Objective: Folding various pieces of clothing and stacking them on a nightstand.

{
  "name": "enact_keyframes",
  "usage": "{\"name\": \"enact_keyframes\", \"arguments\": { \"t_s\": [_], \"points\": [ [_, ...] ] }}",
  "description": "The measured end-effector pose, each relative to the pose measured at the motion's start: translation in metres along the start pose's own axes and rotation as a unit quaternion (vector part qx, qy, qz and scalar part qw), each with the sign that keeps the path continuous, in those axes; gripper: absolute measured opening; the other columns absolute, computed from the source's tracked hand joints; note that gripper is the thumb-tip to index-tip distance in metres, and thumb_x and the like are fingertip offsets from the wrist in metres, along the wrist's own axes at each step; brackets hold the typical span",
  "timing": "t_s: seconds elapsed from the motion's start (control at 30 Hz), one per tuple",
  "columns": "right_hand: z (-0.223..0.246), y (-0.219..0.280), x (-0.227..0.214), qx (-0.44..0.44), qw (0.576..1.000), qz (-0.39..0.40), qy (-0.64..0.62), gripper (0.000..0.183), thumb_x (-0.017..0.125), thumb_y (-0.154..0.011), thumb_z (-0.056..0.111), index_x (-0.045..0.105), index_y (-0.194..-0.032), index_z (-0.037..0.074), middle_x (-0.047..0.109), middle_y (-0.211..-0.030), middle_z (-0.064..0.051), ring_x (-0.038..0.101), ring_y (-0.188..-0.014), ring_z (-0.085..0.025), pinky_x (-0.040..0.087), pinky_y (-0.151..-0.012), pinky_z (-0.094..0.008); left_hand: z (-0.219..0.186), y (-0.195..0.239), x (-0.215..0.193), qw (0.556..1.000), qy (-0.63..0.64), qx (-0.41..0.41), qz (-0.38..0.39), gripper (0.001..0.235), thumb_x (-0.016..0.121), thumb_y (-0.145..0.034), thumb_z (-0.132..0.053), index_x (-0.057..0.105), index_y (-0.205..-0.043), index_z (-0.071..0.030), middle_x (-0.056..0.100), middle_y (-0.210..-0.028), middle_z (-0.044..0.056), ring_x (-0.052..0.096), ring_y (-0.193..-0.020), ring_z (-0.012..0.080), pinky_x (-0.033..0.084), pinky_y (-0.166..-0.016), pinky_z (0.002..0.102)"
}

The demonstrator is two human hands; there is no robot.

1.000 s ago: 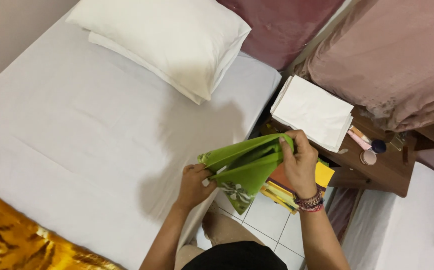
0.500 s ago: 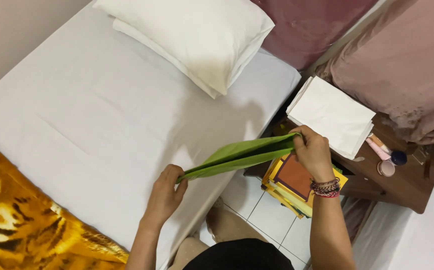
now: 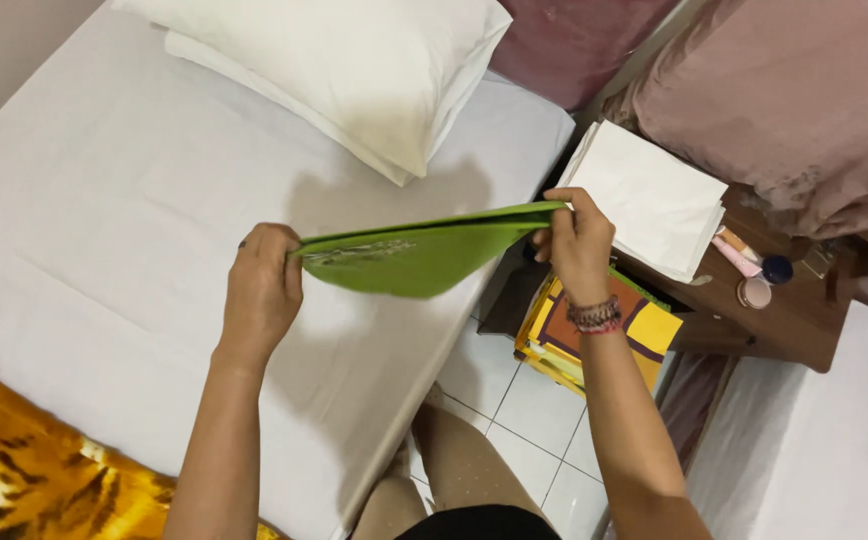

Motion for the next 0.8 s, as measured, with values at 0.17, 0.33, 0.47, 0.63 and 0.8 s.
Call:
{"name": "enact_keyframes", "arguments": {
  "t_s": [0.17, 0.33, 0.47, 0.63, 0.8],
  "points": [
    [-0.032, 0.066, 0.014, -0.096, 0.982, 0.01, 0.161, 0.027, 0.05, -0.096, 0.002, 0.067, -0.117, 0.004, 0.066, -0.058, -0.007, 0.067, -0.052, -0.01, 0.051, -0.044, -0.029, 0.035, 0.059, 0.016, 0.997, 0.037, 0.055, -0.04, 0.02, 0.068, -0.088, 0.01, 0.056, -0.096, -0.003, 0.064, -0.101, 0.016, 0.065, -0.1, 0.0386, 0.054, -0.081, 0.045],
    [-0.097, 0.125, 0.04, 0.054, 0.997, 0.05, -0.017, 0.027, 0.044, -0.1, 0.003, 0.065, -0.118, 0.003, 0.063, -0.061, -0.009, 0.061, -0.046, -0.013, 0.051, -0.041, -0.029, 0.036, 0.097, 0.003, 0.994, 0.089, -0.052, -0.035, 0.018, 0.064, -0.087, 0.007, 0.055, -0.096, -0.005, 0.067, -0.103, 0.014, 0.068, -0.099, 0.0349, 0.056, -0.082, 0.042],
    [-0.097, 0.123, 0.053, 0.147, 0.985, 0.005, -0.088, 0.027, 0.045, -0.104, 0.004, 0.065, -0.122, 0.003, 0.063, -0.065, -0.009, 0.058, -0.049, -0.013, 0.046, -0.042, -0.029, 0.043, 0.083, 0.011, 0.997, 0.069, -0.016, -0.013, 0.021, 0.058, -0.088, 0.012, 0.053, -0.103, -0.001, 0.064, -0.106, 0.019, 0.062, -0.098, 0.0403, 0.052, -0.083, 0.046],
    [-0.101, 0.117, 0.062, 0.1, 0.992, -0.028, -0.073, 0.023, 0.05, -0.103, 0.005, 0.068, -0.117, 0.002, 0.072, -0.085, -0.005, 0.073, -0.07, -0.008, 0.054, -0.049, -0.025, 0.087, 0.089, 0.055, 0.995, 0.06, -0.067, 0.039, 0.018, 0.059, -0.092, 0.013, 0.05, -0.101, 0.0, 0.058, -0.101, 0.02, 0.06, -0.088, 0.0385, 0.05, -0.073, 0.045],
    [-0.063, 0.116, 0.055, -0.028, 0.991, -0.118, -0.062, 0.027, 0.051, -0.105, 0.001, 0.069, -0.126, 0.001, 0.07, -0.099, -0.004, 0.065, -0.08, -0.007, 0.057, -0.069, -0.022, 0.064, 0.052, 0.035, 0.993, 0.109, -0.025, -0.034, 0.028, 0.059, -0.095, 0.015, 0.052, -0.118, 0.002, 0.06, -0.112, 0.019, 0.064, -0.099, 0.0338, 0.054, -0.083, 0.041]
  ]
}}
Point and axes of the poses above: each hand's wrist, its own y-axis away from the middle knuckle, its own x-axis out of the palm, z = x × y, the point moved 1 cm from there along -y, towards the middle knuckle
